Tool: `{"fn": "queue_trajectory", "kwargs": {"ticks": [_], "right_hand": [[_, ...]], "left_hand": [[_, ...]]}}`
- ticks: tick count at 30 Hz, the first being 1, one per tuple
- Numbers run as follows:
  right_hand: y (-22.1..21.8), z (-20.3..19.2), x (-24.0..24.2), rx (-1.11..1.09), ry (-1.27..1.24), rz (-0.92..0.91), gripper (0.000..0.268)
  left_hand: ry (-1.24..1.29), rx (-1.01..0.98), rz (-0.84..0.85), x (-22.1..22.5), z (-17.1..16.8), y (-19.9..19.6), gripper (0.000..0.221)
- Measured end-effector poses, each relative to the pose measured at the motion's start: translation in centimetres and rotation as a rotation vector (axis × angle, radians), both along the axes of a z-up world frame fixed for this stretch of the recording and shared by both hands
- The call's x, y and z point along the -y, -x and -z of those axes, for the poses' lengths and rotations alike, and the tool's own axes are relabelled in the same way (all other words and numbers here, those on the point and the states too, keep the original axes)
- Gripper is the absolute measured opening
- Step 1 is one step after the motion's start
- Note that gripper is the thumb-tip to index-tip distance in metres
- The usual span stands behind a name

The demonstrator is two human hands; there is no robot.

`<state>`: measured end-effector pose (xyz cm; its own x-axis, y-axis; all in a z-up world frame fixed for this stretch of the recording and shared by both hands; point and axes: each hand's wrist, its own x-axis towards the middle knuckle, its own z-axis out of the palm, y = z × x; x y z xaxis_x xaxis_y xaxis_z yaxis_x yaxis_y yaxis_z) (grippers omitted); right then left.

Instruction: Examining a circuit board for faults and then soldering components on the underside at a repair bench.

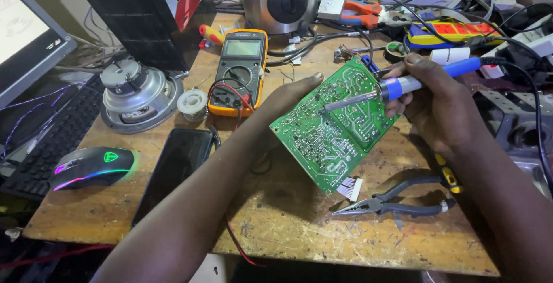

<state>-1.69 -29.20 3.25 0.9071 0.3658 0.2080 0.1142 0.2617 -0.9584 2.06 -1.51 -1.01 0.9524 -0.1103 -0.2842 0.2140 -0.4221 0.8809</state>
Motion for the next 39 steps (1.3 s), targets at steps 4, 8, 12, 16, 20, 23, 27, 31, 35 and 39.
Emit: {"fn": "queue_trajectory", "kwargs": {"ticks": [4, 8, 12, 16, 20, 23, 27, 31, 35, 39], "right_hand": [[-0.2, 0.4, -0.1, 0.012, 0.003, 0.024, 0.036], [-0.4, 0.7, 0.2, -0.044, 0.005, 0.057, 0.031], [-0.7, 0.6, 0.5, 0.006, -0.015, -0.03, 0.025], [-0.6, 0.5, 0.6, 0.024, -0.012, -0.031, 0.027], [0.1, -0.6, 0.4, -0.033, 0.051, 0.109, 0.031], [0.4, -1.4, 0.4, -0.057, -0.002, 0.256, 0.032], [-0.9, -1.1, 0.8, -0.131, -0.027, 0.321, 0.041], [1.8, -3.2, -1.4, -0.01, 0.068, 0.198, 0.047], [4.7, -5.8, -3.2, 0.121, 0.784, 0.443, 0.025], [3.0, -4.0, -2.2, 0.35, 1.014, 0.347, 0.029]], "left_hand": [[0.018, 0.072, 0.036, -0.4, 1.9, -1.3, 0.095], [-0.019, 0.053, 0.016, -0.2, 1.4, -0.9, 0.097], [-0.128, 0.091, 0.064, -0.4, 2.0, -1.4, 0.104], [-0.136, 0.068, 0.035, -0.4, 1.3, -0.8, 0.099], [-0.189, 0.169, -0.037, 0.3, -1.7, 2.7, 0.071], [-0.008, 0.109, -0.151, 2.2, -4.8, 7.2, 0.036], [-0.002, 0.027, -0.193, 2.6, -7.0, 8.9, 0.029], [-0.205, 0.1, -0.107, 0.9, -5.0, 6.5, 0.031], [-0.383, 0.066, 0.132, 0.8, -6.3, 7.7, 0.036], [-0.271, -0.048, 0.172, 0.8, -7.6, 8.5, 0.029]]}}
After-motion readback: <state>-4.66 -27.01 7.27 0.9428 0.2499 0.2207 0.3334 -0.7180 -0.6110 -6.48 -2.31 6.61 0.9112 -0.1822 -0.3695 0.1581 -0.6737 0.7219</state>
